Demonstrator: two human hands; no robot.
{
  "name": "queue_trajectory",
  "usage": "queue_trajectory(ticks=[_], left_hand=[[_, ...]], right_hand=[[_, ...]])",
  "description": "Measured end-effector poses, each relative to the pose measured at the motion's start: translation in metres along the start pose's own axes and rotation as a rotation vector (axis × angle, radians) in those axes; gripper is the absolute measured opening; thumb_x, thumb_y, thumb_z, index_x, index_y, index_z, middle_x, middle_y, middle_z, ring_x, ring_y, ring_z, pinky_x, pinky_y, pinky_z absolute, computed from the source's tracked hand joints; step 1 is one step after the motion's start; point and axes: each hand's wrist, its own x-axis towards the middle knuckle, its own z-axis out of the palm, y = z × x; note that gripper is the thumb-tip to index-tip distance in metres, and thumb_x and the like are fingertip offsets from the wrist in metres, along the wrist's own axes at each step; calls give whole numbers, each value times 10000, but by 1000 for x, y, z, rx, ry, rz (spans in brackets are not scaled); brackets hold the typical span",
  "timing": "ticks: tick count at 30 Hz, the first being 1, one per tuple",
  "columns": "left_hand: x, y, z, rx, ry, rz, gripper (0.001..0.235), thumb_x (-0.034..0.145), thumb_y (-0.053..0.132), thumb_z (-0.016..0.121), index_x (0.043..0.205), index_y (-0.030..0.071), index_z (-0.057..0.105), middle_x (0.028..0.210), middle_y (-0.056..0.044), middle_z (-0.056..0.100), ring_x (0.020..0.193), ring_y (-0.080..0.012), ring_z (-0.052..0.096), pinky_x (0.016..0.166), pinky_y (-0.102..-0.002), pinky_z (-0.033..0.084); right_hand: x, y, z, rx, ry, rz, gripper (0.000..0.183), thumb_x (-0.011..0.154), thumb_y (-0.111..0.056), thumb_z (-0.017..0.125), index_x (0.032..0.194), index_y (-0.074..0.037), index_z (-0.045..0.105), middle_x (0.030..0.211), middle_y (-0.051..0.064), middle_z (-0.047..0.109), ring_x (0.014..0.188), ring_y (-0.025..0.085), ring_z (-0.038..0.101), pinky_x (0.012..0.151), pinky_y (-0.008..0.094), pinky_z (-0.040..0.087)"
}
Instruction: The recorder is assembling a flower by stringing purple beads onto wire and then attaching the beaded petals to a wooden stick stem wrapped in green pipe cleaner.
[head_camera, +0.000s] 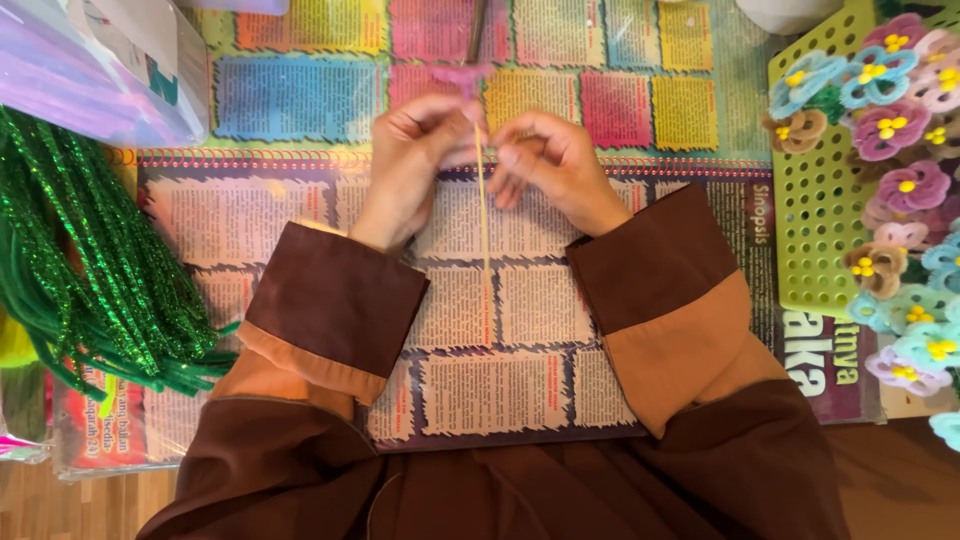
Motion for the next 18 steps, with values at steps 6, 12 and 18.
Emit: queue_trajectory(ticks=[6, 12, 18], left_hand=[[-8, 8, 16, 214, -113, -273, 142, 972, 142, 735, 1075, 46, 748, 956, -66, 779, 841, -143, 755, 717, -264, 622], [-11, 6, 10, 104, -195, -277, 279, 894, -19, 737, 1166, 12, 686, 1041, -111, 750, 909, -178, 755, 783, -291, 644], [-14, 29, 20, 216, -127, -422, 399, 812, -125, 726, 1176, 34, 682, 1004, -118, 743, 906, -194, 773, 802, -314, 666]], right_hand=[[3, -13, 15, 24, 239, -170, 325, 1032, -150, 623, 1327, -44, 537, 1152, 64, 721, 848, 85, 672, 715, 257, 577], [2, 18, -4, -33, 305, -198, 115, 1072, -104, 640, 1139, -14, 664, 950, 31, 702, 783, 74, 635, 694, 238, 531], [4, 31, -12, 0, 361, -238, 97, 1063, -106, 654, 1090, -14, 672, 871, 35, 690, 732, 98, 636, 658, 255, 520]])
